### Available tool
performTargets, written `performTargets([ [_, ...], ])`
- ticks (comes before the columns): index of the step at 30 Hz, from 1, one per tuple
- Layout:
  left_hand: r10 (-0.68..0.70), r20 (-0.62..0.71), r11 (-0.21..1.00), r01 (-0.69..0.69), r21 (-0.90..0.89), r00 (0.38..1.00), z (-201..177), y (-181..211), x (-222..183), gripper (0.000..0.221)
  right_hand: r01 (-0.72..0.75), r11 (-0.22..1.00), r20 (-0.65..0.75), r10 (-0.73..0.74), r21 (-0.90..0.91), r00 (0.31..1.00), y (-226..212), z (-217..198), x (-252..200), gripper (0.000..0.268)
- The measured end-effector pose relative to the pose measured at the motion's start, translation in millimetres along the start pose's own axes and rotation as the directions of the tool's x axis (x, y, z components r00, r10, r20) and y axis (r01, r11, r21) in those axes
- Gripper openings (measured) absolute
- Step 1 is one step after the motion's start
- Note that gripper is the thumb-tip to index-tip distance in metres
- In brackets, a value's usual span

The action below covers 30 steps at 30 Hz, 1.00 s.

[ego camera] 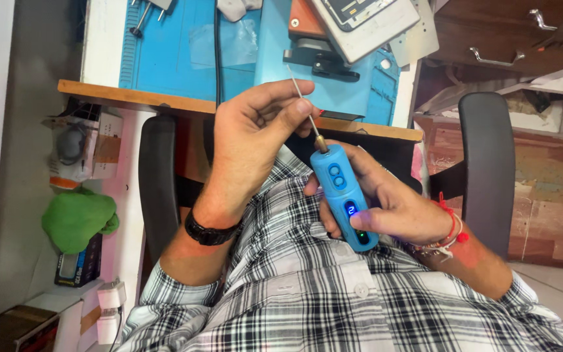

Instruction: The person uses a blue electric screwdriver to remove screws from a black smartphone. They then use a metal prying tool to separate the phone's screen from its frame, working along the edges to detach the display.

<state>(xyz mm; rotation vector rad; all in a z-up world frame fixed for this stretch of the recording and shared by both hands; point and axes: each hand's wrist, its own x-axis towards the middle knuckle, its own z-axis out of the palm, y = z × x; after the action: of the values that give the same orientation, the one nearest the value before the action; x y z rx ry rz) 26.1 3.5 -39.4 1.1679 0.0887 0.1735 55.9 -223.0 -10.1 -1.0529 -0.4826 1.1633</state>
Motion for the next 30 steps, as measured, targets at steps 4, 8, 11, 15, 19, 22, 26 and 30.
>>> performTargets([
  [4,0.023,-0.011,1.000,-0.022,0.017,1.000,4,-3,0,0.033,0.005,1.000,0.001,-0.005,-0.003,1.000,5,-3,0,0.093],
  [8,0.016,0.001,1.000,-0.016,0.021,1.000,3,-4,0,0.035,0.000,1.000,-0.007,0.000,0.012,1.000,7,-2,-2,0.097],
  [11,0.016,0.015,0.999,-0.017,0.032,1.000,2,-5,-1,0.035,0.005,1.000,-0.024,-0.004,0.014,1.000,9,-1,-2,0.096],
  [15,0.019,0.008,0.999,-0.019,0.033,1.000,2,-5,-1,0.036,0.016,0.999,-0.011,-0.016,0.037,1.000,9,-2,-1,0.098],
  [19,0.029,0.020,0.999,-0.029,0.038,0.999,1,-5,0,0.036,0.033,0.999,-0.002,-0.033,0.042,0.999,11,-2,0,0.097],
  [22,0.026,0.024,0.999,-0.027,0.032,0.999,1,-5,0,0.036,0.032,0.998,-0.001,-0.032,0.046,0.999,11,-2,0,0.097],
  [26,0.022,0.027,0.999,-0.023,0.044,0.999,1,-5,0,0.036,0.029,0.998,-0.005,-0.029,0.050,1.000,11,-2,-1,0.096],
  [30,0.021,0.027,0.999,-0.022,0.045,0.999,1,-5,-1,0.036,0.013,0.999,-0.020,-0.012,0.035,1.000,11,-2,0,0.095],
])
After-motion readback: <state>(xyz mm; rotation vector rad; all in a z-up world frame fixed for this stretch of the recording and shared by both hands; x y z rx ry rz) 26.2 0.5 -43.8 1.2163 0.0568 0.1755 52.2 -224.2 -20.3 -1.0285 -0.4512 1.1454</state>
